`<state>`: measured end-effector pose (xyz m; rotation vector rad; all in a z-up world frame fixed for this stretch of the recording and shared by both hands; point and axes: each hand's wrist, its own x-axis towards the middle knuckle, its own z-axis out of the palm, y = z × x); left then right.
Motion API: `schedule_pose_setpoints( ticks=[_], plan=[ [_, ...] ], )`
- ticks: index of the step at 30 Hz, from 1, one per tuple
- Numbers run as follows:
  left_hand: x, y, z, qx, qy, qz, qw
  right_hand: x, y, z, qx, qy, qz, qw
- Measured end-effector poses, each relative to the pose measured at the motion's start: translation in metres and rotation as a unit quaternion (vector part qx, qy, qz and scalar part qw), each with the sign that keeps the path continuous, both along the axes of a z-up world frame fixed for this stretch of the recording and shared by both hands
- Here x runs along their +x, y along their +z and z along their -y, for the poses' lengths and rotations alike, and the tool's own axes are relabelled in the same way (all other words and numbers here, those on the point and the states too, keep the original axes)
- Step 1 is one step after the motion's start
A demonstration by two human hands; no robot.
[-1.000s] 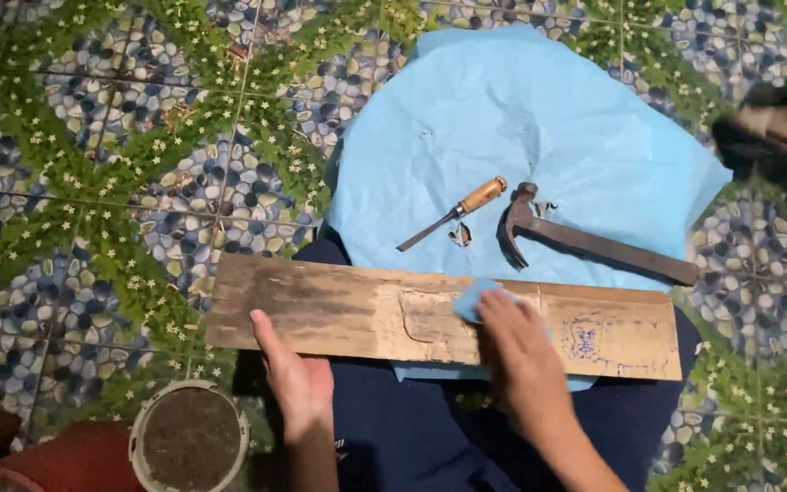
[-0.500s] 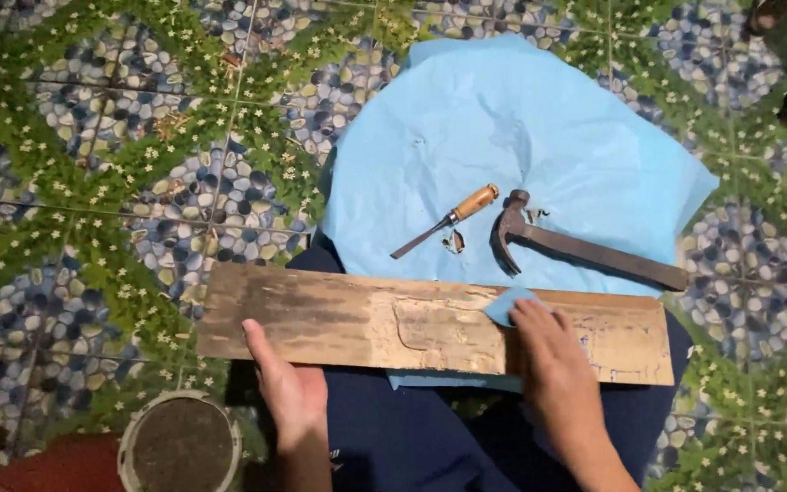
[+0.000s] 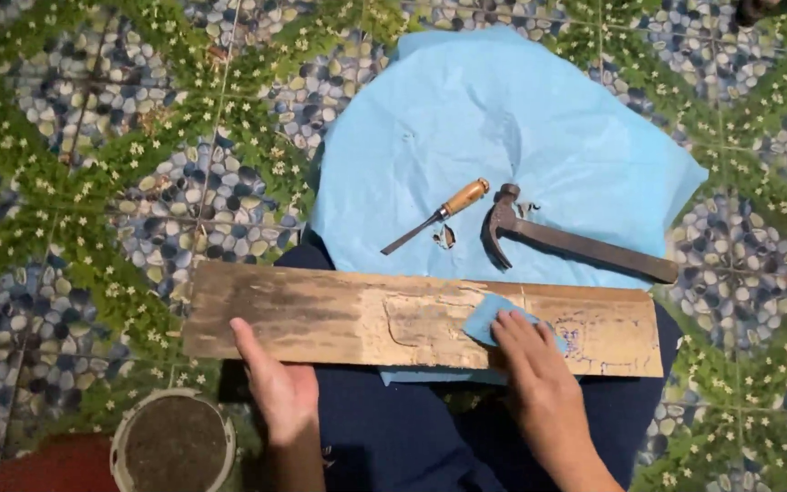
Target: The person sands a piece of wood with a small piece of sandpaper. They repeatedly rub the sandpaper against the carved and flat surfaces of the wood by hand.
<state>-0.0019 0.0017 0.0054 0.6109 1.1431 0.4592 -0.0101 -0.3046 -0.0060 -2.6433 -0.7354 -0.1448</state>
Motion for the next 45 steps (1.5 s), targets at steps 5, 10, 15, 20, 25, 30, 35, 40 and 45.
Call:
schedule_pose_setpoints(
  ticks=[5,10,15,20,25,30,35,40,45],
  plan=[
    [0.001,0.005,0.004,-0.002,0.002,0.005,1.000,-0.020,0.004,-0.016,0.035,-0.008,0.033,0.999],
    [0.001,-0.013,0.001,0.049,0.018,0.069,0.996,-0.020,0.019,0.014,0.147,-0.013,-0.065,0.987],
    [-0.001,-0.003,0.004,0.031,0.004,-0.009,0.999,-0.027,-0.018,0.003,0.046,-0.011,-0.043,0.998],
    [-0.005,-0.016,-0.001,0.007,0.021,0.005,1.000,-0.045,0.015,-0.005,0.122,-0.011,-0.044,0.992],
    [-0.002,-0.010,0.000,0.004,0.006,0.004,1.000,-0.025,0.020,-0.003,0.092,-0.088,0.031,0.991],
    [-0.001,-0.015,-0.001,0.018,0.021,0.002,1.000,-0.045,0.031,-0.026,0.160,0.059,-0.061,0.984],
    [-0.002,-0.008,0.001,0.003,0.023,0.017,1.000,-0.029,0.001,0.002,0.122,-0.032,0.034,0.991],
    [0.004,-0.008,0.001,0.010,0.023,-0.004,1.000,-0.044,-0.001,-0.021,0.090,0.034,0.012,0.995],
    [-0.002,-0.008,0.000,0.021,0.006,0.029,0.999,-0.031,0.021,-0.036,0.137,0.004,0.057,0.989]
  ],
)
